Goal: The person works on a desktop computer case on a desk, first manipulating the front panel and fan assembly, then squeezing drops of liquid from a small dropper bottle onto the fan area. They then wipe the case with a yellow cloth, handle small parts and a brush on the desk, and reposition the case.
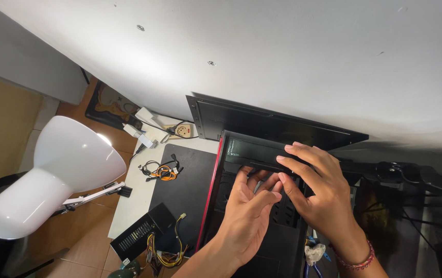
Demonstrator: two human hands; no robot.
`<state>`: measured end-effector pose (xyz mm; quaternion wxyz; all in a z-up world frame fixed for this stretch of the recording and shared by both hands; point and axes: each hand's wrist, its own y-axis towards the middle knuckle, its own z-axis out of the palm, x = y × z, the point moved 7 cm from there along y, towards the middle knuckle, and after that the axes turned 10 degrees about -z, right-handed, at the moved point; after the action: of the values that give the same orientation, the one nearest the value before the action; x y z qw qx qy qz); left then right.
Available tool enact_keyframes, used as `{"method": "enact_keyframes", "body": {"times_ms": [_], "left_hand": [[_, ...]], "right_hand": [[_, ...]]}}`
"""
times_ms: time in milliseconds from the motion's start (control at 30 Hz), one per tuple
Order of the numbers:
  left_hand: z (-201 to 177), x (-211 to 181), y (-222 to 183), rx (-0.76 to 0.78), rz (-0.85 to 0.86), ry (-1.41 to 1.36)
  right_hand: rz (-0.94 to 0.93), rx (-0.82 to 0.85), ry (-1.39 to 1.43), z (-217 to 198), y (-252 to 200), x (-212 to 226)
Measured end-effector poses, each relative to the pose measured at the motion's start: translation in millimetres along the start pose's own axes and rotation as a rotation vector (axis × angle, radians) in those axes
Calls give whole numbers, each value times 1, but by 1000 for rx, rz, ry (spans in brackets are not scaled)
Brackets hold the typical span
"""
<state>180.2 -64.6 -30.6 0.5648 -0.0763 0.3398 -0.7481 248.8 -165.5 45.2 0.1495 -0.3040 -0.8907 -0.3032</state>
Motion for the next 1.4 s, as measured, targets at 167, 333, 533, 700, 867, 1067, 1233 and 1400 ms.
{"method": "enact_keyframes", "body": {"times_ms": [167,333,533,700,867,1067,1233,1400], "left_hand": [[0,0,1,-2,-8,-1],[-2,2,2,-5,-8,-1],[1,-2,1,-3,-18,2],[2,-3,1,-14,-9,15],[3,-5,0,-5,-3,22],[6,-8,-1,42,39,33],[5,-5,-1,49,43,25],[5,-4,-3,85,69,47]], "right_hand": [[1,-6,-9,1,1,0],[-6,5,-16,1,1,2],[-25,0,-42,3,-3,0],[-27,-3,-39,2,-1,2],[-38,-10,-43,2,-1,3],[-34,-17,-36,0,1,6],[-39,-22,-44,-2,-1,7],[-30,-39,-32,-4,-2,9]]}}
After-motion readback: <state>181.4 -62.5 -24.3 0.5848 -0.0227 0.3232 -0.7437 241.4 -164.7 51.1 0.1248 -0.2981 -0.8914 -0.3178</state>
